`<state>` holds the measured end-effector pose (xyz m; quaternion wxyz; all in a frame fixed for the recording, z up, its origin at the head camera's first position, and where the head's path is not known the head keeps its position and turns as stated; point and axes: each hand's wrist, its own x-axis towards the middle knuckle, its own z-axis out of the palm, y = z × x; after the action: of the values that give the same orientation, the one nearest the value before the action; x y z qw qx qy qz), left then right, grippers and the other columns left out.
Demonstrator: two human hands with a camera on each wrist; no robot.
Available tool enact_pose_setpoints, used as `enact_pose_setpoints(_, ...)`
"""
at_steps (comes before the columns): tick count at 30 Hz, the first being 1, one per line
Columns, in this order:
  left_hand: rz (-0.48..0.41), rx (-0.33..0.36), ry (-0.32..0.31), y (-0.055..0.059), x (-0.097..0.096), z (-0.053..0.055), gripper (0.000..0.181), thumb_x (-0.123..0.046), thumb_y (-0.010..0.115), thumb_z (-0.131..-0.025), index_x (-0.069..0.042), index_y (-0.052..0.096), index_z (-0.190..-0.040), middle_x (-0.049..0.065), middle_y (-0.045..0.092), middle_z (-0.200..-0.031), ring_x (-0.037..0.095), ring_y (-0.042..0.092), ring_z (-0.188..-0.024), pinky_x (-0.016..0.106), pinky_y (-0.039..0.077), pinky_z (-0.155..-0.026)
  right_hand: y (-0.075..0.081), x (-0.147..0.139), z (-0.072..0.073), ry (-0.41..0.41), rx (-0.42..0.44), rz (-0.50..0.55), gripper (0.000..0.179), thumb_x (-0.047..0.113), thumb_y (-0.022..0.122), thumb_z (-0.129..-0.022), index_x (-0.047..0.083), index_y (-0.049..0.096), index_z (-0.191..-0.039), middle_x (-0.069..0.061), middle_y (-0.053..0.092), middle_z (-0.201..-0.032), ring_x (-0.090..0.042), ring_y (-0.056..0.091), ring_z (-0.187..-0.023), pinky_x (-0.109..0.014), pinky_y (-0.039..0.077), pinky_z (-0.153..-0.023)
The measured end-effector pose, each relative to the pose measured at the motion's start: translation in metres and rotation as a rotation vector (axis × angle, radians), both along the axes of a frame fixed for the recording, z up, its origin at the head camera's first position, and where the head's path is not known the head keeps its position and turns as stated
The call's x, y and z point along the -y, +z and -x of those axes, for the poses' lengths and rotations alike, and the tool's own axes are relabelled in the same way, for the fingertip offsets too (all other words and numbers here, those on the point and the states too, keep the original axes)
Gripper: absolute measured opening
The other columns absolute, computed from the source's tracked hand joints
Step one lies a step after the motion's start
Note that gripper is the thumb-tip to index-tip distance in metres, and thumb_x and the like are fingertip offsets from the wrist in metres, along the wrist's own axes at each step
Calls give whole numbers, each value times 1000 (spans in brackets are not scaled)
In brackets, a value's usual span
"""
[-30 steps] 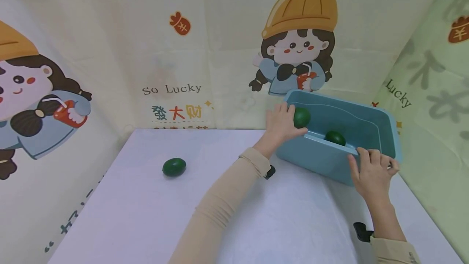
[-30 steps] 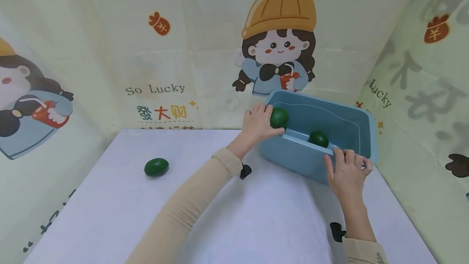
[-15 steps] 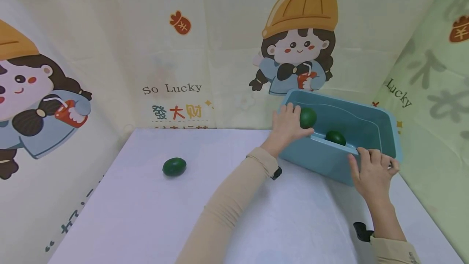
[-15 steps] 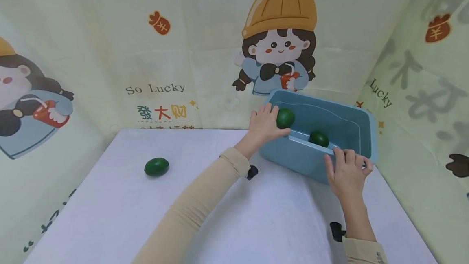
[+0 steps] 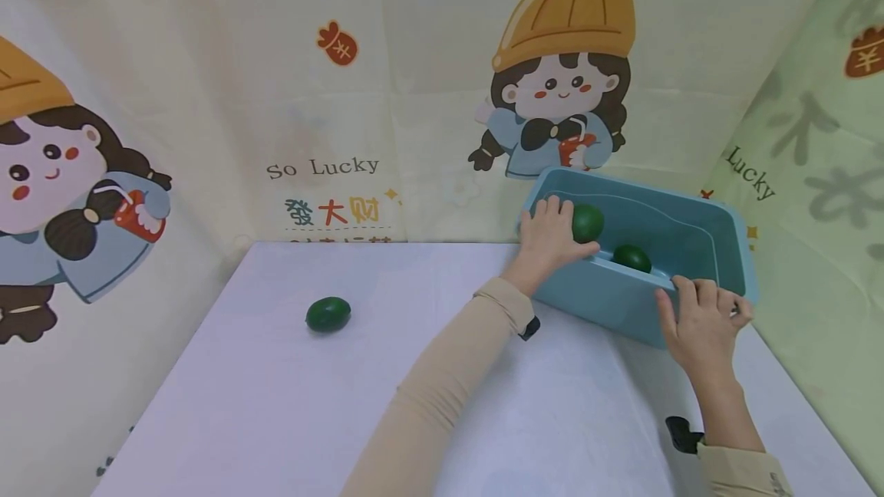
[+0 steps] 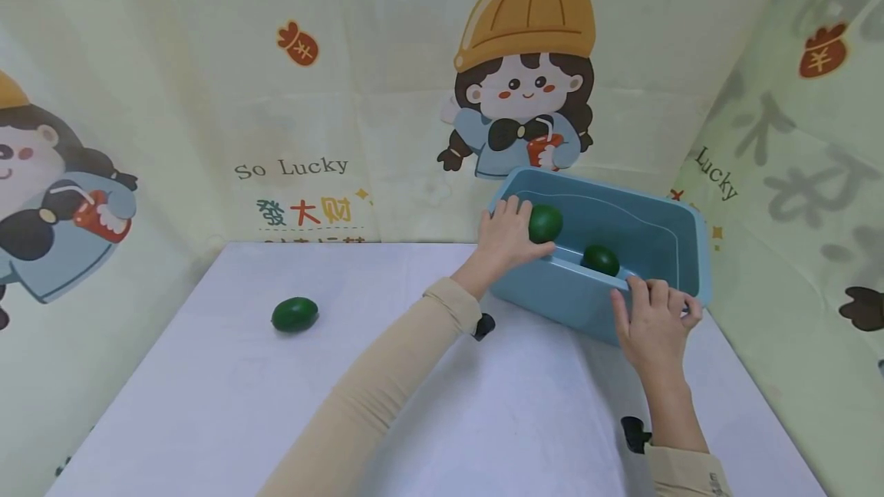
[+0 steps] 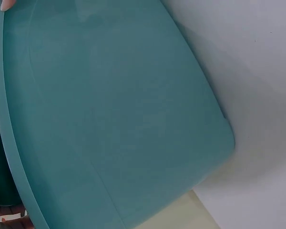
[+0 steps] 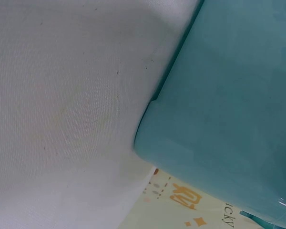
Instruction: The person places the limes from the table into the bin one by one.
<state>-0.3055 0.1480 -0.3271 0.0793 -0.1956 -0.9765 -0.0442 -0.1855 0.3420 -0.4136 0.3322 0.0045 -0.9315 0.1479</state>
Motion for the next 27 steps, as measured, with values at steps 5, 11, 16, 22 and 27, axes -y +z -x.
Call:
enact_pose_setpoints(5, -4, 0, 0, -1, -3, 0, 79, -74, 44, -75, -22, 37, -135, -5, 39, -130, 12, 35, -116, 35, 34, -93, 0, 0, 0, 1, -4, 3, 51, 40, 32, -98, -6, 45, -114, -26, 36, -103, -44, 27, -97, -60, 4, -87)
enact_pose_setpoints(11, 2, -3, -2, -2, -7, -1, 79, -74, 43, -76, -22, 36, -135, -5, 39, -130, 12, 36, -116, 36, 34, -94, 0, 1, 0, 4, -9, 2, 54, 43, 30, -98, -7, 45, -114, -26, 36, -102, -44, 27, -96, -60, 4, -87)
enact_pose_setpoints(16, 18, 1, 8, -1, -11, -2, 80, -75, 42, -76, -22, 35, -136, -6, 39, -130, 11, 35, -116, 36, 34, -94, 0, 1, 0, 1, -8, -1, 55, 43, 30, -98, -7, 45, -114, -26, 36, -103, -44, 27, -97, -60, 5, -87)
enact_pose_setpoints(22, 18, 13, 10, -2, -15, -3, 79, -74, 43, -75, -22, 36, -135, -6, 39, -129, 11, 35, -116, 36, 33, -96, 0, 1, 0, -3, -17, -6, 59, 47, 27, -97, -7, 45, -114, -26, 36, -102, -44, 27, -96, -60, 5, -87)
enact_pose_setpoints(27, 24, 8, 7, -3, -17, -5, 77, -74, 43, -75, -22, 38, -132, -7, 40, -127, 10, 36, -113, 35, 34, -93, -1, 0, 1, 4, -39, -11, 65, 51, 23, -96, -7, 46, -113, -26, 37, -101, -44, 27, -95, -60, 5, -87)
